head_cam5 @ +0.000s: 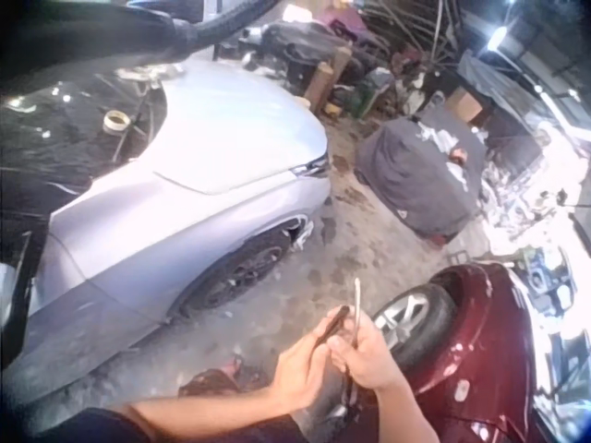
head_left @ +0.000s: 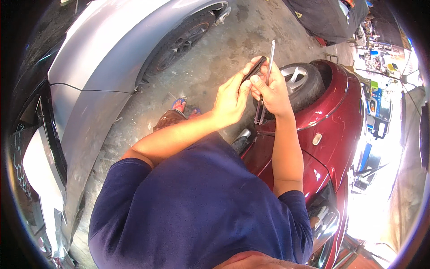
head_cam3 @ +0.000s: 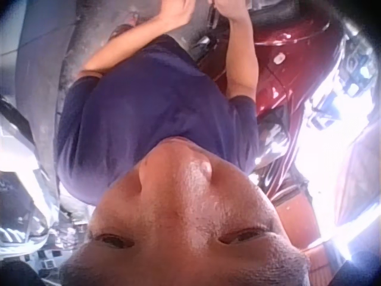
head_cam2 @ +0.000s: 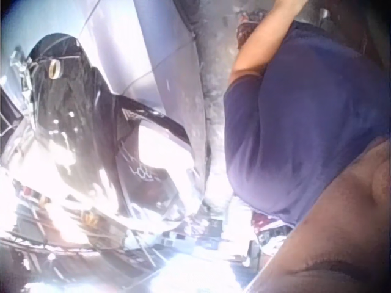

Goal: The person installs a long black trim piece onto the exterior base of a car window by aligning it with the door frame and pressing it into place with their hands.

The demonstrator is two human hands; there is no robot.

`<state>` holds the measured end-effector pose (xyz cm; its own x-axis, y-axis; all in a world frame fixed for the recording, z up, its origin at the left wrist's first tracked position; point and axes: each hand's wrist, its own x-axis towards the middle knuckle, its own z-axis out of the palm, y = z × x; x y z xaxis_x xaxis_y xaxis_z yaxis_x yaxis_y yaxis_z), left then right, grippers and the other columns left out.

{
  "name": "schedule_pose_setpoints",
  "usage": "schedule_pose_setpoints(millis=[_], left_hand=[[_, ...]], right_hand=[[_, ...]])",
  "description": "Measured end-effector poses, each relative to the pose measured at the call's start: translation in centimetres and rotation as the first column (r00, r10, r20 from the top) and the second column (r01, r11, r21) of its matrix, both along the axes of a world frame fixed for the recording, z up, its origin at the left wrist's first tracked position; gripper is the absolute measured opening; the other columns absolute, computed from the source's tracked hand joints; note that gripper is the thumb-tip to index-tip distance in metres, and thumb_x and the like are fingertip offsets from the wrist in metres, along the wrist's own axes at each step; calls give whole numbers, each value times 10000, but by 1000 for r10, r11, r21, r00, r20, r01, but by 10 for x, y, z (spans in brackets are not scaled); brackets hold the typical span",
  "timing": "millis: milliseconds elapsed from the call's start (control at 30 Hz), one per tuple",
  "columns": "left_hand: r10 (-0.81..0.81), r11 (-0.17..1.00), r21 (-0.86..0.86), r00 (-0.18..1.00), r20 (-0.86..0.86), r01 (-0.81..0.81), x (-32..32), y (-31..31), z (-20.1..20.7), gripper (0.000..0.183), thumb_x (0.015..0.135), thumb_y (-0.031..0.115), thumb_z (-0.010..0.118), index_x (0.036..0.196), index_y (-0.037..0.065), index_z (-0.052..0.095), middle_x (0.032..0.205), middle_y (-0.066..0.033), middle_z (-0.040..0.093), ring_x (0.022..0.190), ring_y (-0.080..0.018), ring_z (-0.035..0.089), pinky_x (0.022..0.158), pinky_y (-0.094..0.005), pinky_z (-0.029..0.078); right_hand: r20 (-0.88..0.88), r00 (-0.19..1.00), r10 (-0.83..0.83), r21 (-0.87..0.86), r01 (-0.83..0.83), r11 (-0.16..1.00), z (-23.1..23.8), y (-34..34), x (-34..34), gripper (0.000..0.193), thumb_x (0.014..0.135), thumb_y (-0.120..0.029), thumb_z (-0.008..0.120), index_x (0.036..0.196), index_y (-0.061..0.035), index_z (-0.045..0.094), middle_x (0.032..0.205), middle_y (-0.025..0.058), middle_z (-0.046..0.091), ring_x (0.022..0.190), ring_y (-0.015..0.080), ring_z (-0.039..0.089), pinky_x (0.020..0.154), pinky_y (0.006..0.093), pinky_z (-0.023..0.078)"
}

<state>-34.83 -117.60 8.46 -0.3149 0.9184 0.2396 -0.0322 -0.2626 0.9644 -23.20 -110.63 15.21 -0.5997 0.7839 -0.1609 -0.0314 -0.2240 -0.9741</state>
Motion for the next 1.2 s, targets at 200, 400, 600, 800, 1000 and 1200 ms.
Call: schedule_pose_setpoints(millis=[200,400,600,800,1000,1200], left_hand=[[-85,991,-86,983,160,99,-6,-2,10,377,1059,150,494,1402,-5,517,898,-168,700,805,-213,718,729,-327,553],[-152,983,-81,974,165,167,-13,2,20,403,1065,158,487,1438,5,494,827,-130,682,731,-159,683,688,-310,542],[-235,967,-35,941,245,251,-11,4,16,411,1062,171,496,1442,14,499,862,-140,685,779,-169,682,727,-315,541],[-316,948,-3,942,114,318,-14,17,-2,434,1060,154,483,1474,26,465,993,-85,643,884,-109,553,791,-299,483],[-263,964,22,963,-60,264,-11,9,-5,436,1049,142,488,1456,-6,443,1157,-212,653,1069,-282,665,929,-394,508],[-190,976,-112,982,-7,188,-5,9,-3,411,1053,243,482,1377,-10,476,1235,-265,621,1126,-451,613,929,-492,499]], right_hand=[[63,995,-80,125,72,990,-4,-3,-9,367,993,-110,622,1294,-27,429,992,40,578,593,42,484,483,194,380],[64,989,-132,217,115,969,-7,-5,-5,414,989,-103,627,1324,-37,393,1036,63,605,593,44,498,469,195,384],[46,987,-156,233,141,962,-12,-5,3,436,988,-95,623,1342,-33,375,1091,74,609,597,48,498,481,196,393],[61,995,-80,47,77,996,1,3,11,482,992,-74,588,1417,-37,365,1161,102,611,606,50,475,503,186,398],[118,992,35,49,-41,998,20,13,18,559,962,-23,576,1468,-68,344,1241,134,604,646,49,515,533,178,420],[410,912,10,274,-134,952,44,21,-2,512,896,27,618,1377,-67,472,1237,87,605,744,97,613,670,234,510]])
